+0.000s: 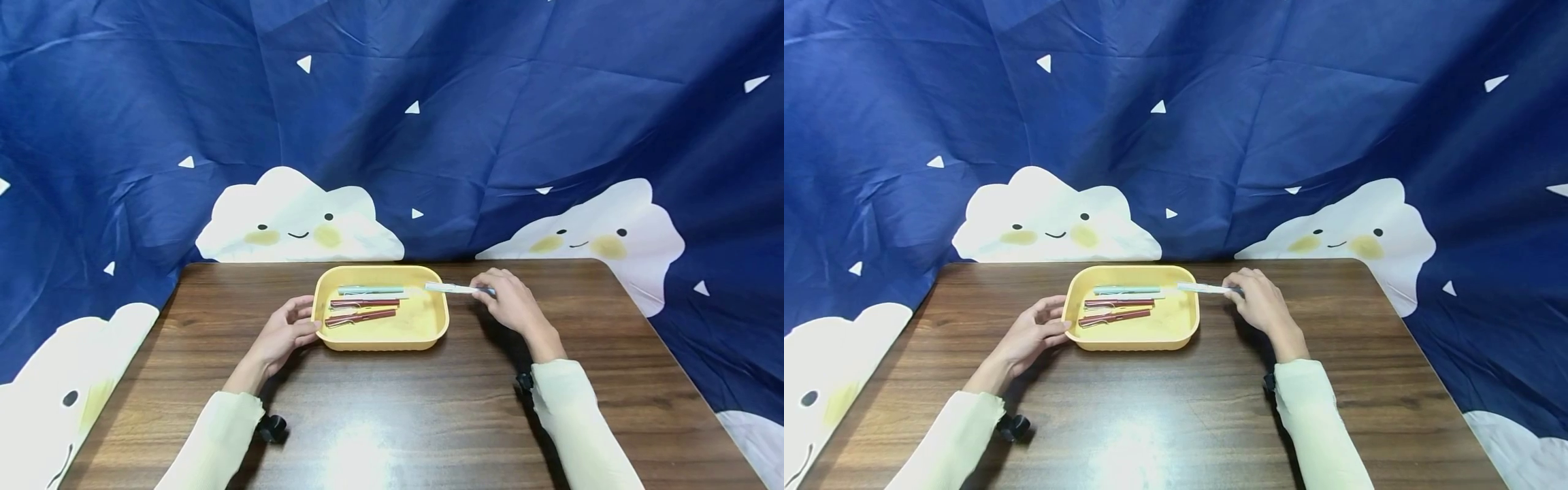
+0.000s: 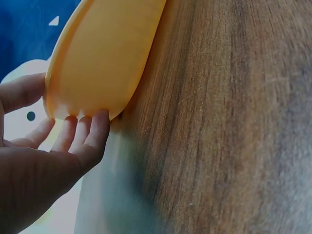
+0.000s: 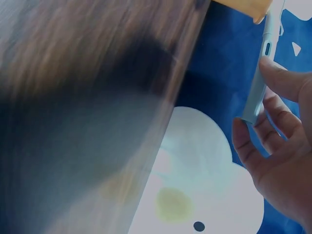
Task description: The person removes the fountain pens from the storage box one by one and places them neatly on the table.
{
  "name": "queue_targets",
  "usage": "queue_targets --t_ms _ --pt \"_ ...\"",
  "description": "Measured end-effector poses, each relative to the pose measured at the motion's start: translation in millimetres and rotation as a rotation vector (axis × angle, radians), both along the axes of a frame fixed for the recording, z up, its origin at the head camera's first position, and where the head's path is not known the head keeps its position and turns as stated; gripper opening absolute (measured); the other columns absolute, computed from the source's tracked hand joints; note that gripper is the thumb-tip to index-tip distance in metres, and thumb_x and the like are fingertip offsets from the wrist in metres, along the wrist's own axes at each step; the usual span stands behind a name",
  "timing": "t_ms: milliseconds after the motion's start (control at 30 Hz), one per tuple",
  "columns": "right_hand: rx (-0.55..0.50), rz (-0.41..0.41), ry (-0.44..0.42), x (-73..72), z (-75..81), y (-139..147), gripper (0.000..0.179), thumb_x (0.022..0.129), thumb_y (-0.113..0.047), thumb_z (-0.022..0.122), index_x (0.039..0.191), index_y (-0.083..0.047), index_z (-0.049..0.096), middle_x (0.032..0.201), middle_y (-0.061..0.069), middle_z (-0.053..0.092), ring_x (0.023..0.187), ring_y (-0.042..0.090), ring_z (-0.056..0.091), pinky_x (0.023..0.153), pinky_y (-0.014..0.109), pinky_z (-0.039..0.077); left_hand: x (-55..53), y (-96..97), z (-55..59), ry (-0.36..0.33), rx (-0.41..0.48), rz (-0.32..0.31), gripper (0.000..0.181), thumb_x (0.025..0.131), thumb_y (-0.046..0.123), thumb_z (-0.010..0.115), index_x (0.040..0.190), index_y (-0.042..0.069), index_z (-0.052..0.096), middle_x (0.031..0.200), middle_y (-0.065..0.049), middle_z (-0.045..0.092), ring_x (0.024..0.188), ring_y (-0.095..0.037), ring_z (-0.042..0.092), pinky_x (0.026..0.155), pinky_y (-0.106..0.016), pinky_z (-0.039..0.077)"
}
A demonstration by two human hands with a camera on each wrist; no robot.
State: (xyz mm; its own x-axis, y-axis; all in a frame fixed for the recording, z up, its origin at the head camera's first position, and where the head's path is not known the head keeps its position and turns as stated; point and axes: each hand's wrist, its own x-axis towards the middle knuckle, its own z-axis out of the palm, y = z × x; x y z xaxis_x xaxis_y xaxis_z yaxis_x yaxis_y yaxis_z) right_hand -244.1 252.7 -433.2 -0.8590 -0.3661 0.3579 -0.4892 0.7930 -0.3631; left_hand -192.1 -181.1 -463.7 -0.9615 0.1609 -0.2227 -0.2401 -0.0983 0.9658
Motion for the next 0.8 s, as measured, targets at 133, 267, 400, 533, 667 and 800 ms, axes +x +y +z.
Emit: queue_targets --t_ms 133,267,400,533,667,800 --pt "-0.006 -0.02 -0.011 1.0 -2.6 9 0.009 0.09 -0.007 0.076 0.097 -0.011 0.072 0.094 0.004 0.067 0.093 0.03 0.06 0.077 0.052 0.049 -0.2 0.0 -0.9 -0.004 0.015 -0.001 0.065 0.094 -0.01 0.06 0.152 -0.002 0.032 0.144 -0.029 0.04 0.113 -0.026 0.06 0.088 -0.029 0.057" --pt "-0.005 -0.05 -0.036 2.7 -3.1 17 0.008 0.091 -0.009 0.075 0.098 -0.011 0.072 0.095 0.006 0.067 0.095 0.033 0.061 0.077 0.055 0.049 0.0 -0.3 -1.2 -0.007 0.024 0.0 0.065 0.094 -0.01 0.06 0.152 -0.002 0.032 0.144 -0.029 0.039 0.113 -0.025 0.06 0.088 -0.029 0.057" --pt "0.003 -0.085 -0.059 3.7 -3.4 26 0.008 0.092 -0.009 0.074 0.099 -0.01 0.072 0.099 0.007 0.068 0.098 0.035 0.06 0.079 0.057 0.049 0.6 -0.6 -0.9 -0.003 0.02 -0.007 0.065 0.094 -0.01 0.06 0.152 -0.002 0.031 0.144 -0.029 0.039 0.114 -0.027 0.06 0.088 -0.029 0.057" --pt "0.012 -0.113 -0.07 4.0 -4.6 35 0.009 0.091 -0.008 0.074 0.1 -0.011 0.072 0.101 0.007 0.068 0.1 0.035 0.059 0.078 0.057 0.049 0.6 -1.2 -2.0 -0.002 0.017 -0.011 0.065 0.094 -0.009 0.06 0.152 -0.002 0.031 0.143 -0.029 0.039 0.112 -0.025 0.06 0.089 -0.03 0.057" --pt "0.014 -0.127 -0.084 4.2 -6.0 41 0.009 0.092 -0.008 0.074 0.1 -0.01 0.072 0.101 0.008 0.068 0.101 0.036 0.059 0.078 0.059 0.049 0.3 -1.3 -2.2 0.0 0.024 -0.008 0.065 0.094 -0.01 0.061 0.152 -0.003 0.032 0.142 -0.029 0.04 0.108 -0.021 0.062 0.088 -0.03 0.057" --pt "0.02 -0.128 -0.095 3.6 -8.8 47 0.009 0.091 -0.008 0.074 0.1 -0.009 0.072 0.101 0.01 0.068 0.101 0.038 0.06 0.08 0.059 0.048 0.4 -1.5 -1.6 0.007 0.027 -0.013 0.065 0.094 -0.01 0.06 0.152 -0.004 0.031 0.142 -0.03 0.039 0.108 -0.021 0.062 0.088 -0.03 0.057"
